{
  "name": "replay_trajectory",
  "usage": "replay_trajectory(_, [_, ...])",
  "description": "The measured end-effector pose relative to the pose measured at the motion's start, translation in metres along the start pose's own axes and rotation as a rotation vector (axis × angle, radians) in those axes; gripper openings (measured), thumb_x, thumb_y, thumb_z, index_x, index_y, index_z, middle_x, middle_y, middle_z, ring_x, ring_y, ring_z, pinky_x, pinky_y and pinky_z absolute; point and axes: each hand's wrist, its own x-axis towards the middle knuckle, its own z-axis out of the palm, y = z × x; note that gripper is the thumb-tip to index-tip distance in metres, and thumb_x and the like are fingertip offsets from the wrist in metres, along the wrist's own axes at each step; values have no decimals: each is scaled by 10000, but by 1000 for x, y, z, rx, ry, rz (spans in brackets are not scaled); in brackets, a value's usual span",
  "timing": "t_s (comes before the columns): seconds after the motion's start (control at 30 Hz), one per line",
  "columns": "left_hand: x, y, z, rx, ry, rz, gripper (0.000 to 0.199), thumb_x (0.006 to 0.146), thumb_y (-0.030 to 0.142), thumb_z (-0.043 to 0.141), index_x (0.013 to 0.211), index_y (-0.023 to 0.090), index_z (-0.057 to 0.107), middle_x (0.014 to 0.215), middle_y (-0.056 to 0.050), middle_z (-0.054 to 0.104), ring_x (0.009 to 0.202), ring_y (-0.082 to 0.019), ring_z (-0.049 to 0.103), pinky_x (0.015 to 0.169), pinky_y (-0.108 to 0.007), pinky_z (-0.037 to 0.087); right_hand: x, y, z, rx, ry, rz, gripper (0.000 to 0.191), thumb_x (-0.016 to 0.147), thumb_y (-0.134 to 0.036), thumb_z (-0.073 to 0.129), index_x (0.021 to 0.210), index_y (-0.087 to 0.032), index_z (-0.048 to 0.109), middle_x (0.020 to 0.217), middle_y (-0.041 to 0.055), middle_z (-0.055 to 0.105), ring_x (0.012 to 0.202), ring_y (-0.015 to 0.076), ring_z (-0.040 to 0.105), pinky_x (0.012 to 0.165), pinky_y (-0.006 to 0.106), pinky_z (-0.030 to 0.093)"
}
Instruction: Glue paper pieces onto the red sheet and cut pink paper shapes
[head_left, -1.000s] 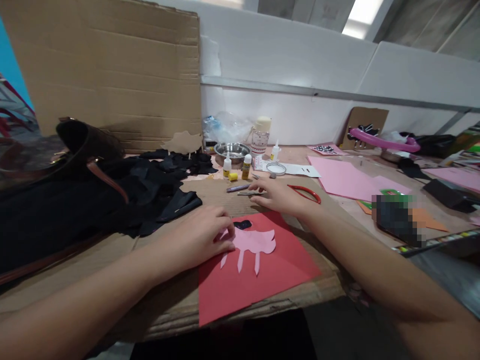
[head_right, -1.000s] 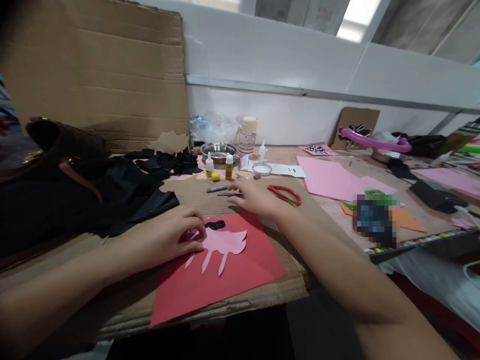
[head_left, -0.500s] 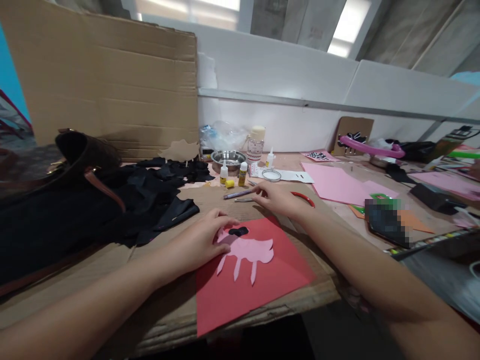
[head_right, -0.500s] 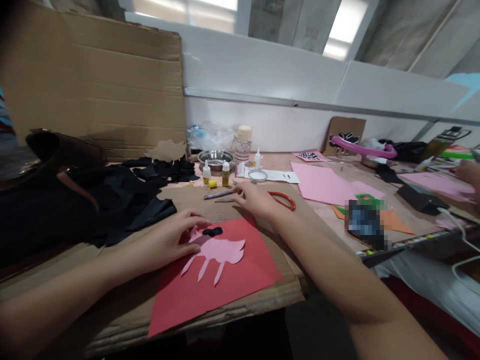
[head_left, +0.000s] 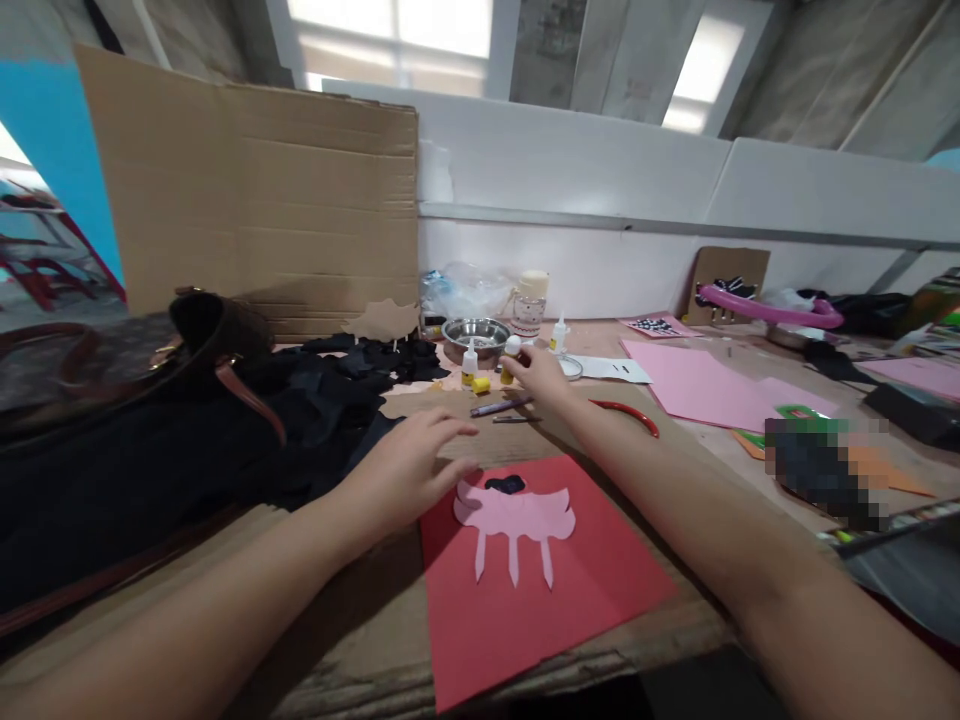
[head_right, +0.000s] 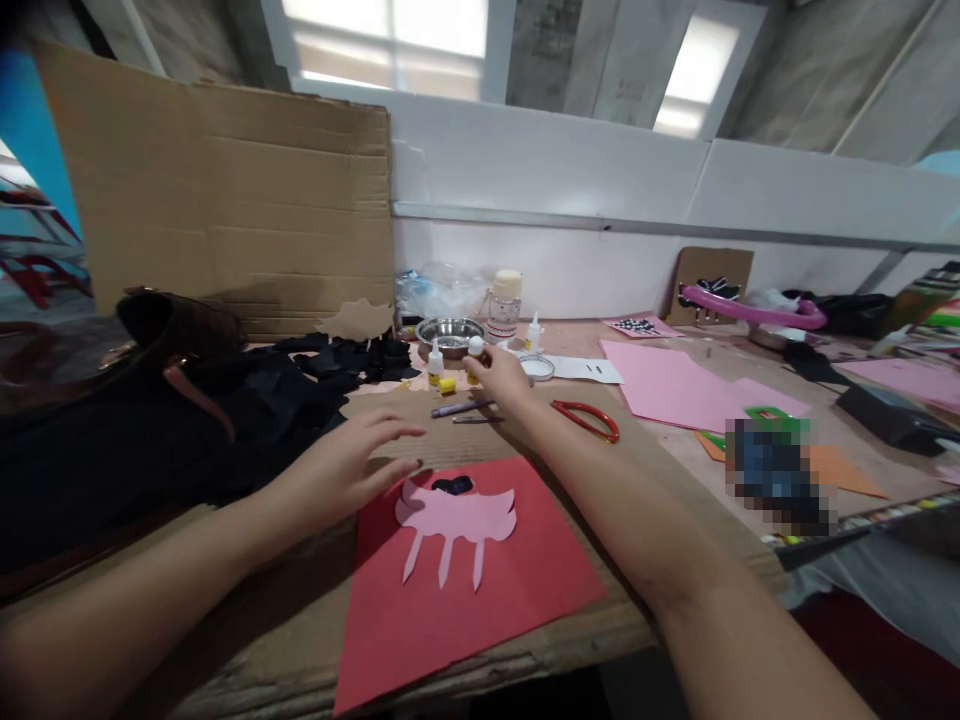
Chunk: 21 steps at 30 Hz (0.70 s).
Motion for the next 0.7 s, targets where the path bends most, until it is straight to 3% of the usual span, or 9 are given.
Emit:
replay_trajectory(0.13, [4, -11, -9, -48, 182, -45, 502, 937, 494, 587, 1336, 190, 576, 1284, -130, 657, 1142, -293, 614, 994, -459, 471, -35, -31, -9, 244, -54, -30, 335, 937, -510, 542, 915, -185, 621, 733, 24, 627, 651, 177, 563, 612, 307, 443])
replay_trajectory(0.27, [4, -7, -6, -158, 206, -171, 730, 811, 535, 733, 1397, 188, 469, 1175, -114, 693, 1025, -289, 648, 924, -456, 492, -71, -63, 2, 466, -233, -72, 391, 883, -585, 600, 921, -197, 611, 758, 8, 625, 595, 136, 542, 561, 279, 458])
replay_trajectory(0.33, [4, -1, -3, -204, 209, -192, 683, 801, 474, 755, 1355, 191, 472, 1062, -86, 715, 979, -285, 662, 907, -453, 489, -82, -73, 8, 547, -296, -82, 403, 859, -598, 630, 875, -196, 607, 749, 5, 616, 601, 134, 546, 564, 277, 465])
replay_trajectory(0.43, [5, 4, 0, -354, 244, -149, 461, 863, 387, 699, 1235, 205, 496, 976, -55, 724, 941, -255, 682, 901, -425, 481, -87, -77, 11, 651, -332, -88, 417, 859, -612, 639, 846, -197, 592, 749, 5, 610, 612, 134, 551, 580, 281, 472])
replay_trajectory(0.5, [7, 4, 1, -568, 230, -121, 401, 898, 420, 659, 1190, 199, 494, 949, -57, 720, 914, -236, 684, 852, -395, 496, -87, -77, 9, 708, -325, -98, 432, 863, -627, 632, 849, -198, 579, 750, 3, 602, 615, 133, 544, 592, 285, 468])
replay_trajectory(0.6, [8, -1, 2, -955, 115, -133, 477, 955, 553, 545, 1257, 186, 503, 963, -70, 681, 812, -198, 658, 722, -349, 513, -88, -75, 4, 759, -329, -128, 460, 856, -656, 625, 850, -197, 586, 730, -5, 581, 628, 137, 537, 613, 290, 464])
replay_trajectory(0.7, [8, -7, 4, -1064, 69, -166, 553, 967, 625, 473, 1313, 195, 511, 1031, -86, 646, 843, -188, 635, 736, -350, 522, -90, -76, 2, 761, -343, -146, 467, 832, -660, 651, 862, -196, 607, 746, -4, 589, 636, 139, 536, 615, 290, 467])
